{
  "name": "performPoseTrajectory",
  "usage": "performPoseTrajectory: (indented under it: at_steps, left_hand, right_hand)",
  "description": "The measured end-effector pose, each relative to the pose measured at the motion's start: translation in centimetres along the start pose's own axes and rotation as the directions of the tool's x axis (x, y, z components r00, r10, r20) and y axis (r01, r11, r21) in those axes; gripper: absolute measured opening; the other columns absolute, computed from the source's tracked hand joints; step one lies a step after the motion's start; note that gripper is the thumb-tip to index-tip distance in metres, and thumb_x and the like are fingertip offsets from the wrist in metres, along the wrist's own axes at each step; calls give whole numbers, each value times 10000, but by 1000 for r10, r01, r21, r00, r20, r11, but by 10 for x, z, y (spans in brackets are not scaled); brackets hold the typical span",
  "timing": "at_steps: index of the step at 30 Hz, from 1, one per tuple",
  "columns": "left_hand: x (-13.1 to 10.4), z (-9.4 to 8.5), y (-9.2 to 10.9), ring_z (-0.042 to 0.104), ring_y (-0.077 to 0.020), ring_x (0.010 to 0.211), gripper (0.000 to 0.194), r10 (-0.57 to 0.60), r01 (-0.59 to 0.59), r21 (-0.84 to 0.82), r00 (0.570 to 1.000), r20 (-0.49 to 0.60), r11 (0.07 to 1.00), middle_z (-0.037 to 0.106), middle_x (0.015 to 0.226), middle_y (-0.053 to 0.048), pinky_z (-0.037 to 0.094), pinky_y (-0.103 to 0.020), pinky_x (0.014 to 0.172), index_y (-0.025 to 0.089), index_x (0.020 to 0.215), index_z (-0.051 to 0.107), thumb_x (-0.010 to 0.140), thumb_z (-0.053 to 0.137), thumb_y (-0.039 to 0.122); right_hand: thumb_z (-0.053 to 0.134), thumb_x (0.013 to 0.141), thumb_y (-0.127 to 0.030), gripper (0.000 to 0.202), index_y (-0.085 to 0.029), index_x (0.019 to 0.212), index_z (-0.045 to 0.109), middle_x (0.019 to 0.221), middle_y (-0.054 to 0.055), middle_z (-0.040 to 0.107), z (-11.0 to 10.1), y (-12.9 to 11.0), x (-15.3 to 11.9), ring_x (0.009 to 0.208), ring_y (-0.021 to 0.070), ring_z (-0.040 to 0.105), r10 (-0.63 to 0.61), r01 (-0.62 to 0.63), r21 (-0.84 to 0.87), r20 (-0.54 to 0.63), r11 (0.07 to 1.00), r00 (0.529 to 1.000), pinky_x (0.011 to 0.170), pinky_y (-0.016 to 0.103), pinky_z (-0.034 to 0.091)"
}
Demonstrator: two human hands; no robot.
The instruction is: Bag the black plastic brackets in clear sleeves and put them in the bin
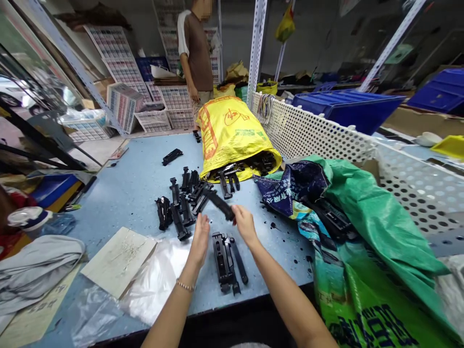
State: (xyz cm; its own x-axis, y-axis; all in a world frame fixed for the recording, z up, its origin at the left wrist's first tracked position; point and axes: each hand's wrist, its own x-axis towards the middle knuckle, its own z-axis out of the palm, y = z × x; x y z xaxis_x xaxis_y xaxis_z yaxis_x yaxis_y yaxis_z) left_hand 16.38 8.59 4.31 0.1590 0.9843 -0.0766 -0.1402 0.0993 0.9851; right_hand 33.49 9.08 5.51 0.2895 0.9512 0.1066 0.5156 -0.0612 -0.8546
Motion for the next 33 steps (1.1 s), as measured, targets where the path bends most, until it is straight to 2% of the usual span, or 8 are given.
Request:
performPoseTrajectory:
  at_steps: [6,11,14,17,21,27,30,33]
  left_hand:
    - [-10,6,38,665,-119,757,710,-66,85,-287,995,74,954,632,1084,-39,565,-259,682,334,1471,304,863,623,514]
    - [-44,-8,53,653,-127,701,634,-90,133,-199,973,211,971,648,1015,-50,535,-238,597,274,1462,362,900,568,486]
    - [-46,-13,56,645,-120,684,580,-81,111,-198,985,154,974,652,995,-41,534,-237,604,264,1408,419,895,568,489]
    - [-41,-18,57,656,-128,737,532,-63,66,-207,998,20,976,659,975,-36,539,-234,645,243,1345,475,886,576,492]
    - [-36,-23,55,669,-152,827,461,-68,53,-211,996,-65,976,683,962,-46,540,-247,724,199,1237,551,899,545,513]
    - [-43,-36,24,665,-236,971,519,-45,74,281,993,-110,957,698,1087,-109,505,-331,834,177,1324,544,950,417,514]
    - [-60,-36,-2,687,-265,826,600,-98,149,701,989,-112,697,716,969,-124,491,-362,751,198,1528,287,985,343,446]
    - [-74,-29,-20,683,-296,773,579,-106,87,907,993,-47,412,704,874,-147,483,-391,716,170,1534,283,992,320,369]
  right_hand:
    - [283,1012,-531,473,-199,989,619,896,73,642,-3,-24,-44,801,200,593,-261,256,49,141,965,955,768,343,492]
    - [332,997,-538,449,-174,1005,594,956,134,605,-2,-48,7,957,255,540,-594,643,-284,245,711,766,838,365,435]
    - [271,1027,-495,456,-184,912,584,851,93,603,10,-57,17,851,214,548,-564,642,-309,310,701,765,750,309,409]
    - [197,1051,-442,485,-194,860,568,786,50,603,13,-60,-7,754,173,539,-515,605,-291,330,741,791,687,279,374]
    - [270,1033,-467,467,-174,858,590,806,72,623,15,-45,-65,762,184,545,-641,747,-261,391,611,661,682,290,369]
    - [278,1044,-445,449,-205,838,597,790,32,653,27,-26,-53,762,165,595,-420,618,-342,499,708,758,665,261,371]
    - [271,1044,-449,406,-187,1063,580,1033,94,671,22,-31,16,955,207,617,-177,302,-572,265,762,948,737,273,407]
    - [366,1016,-450,453,-101,1282,480,1256,223,593,16,-40,80,1102,290,594,67,-4,-705,62,710,996,813,330,431]
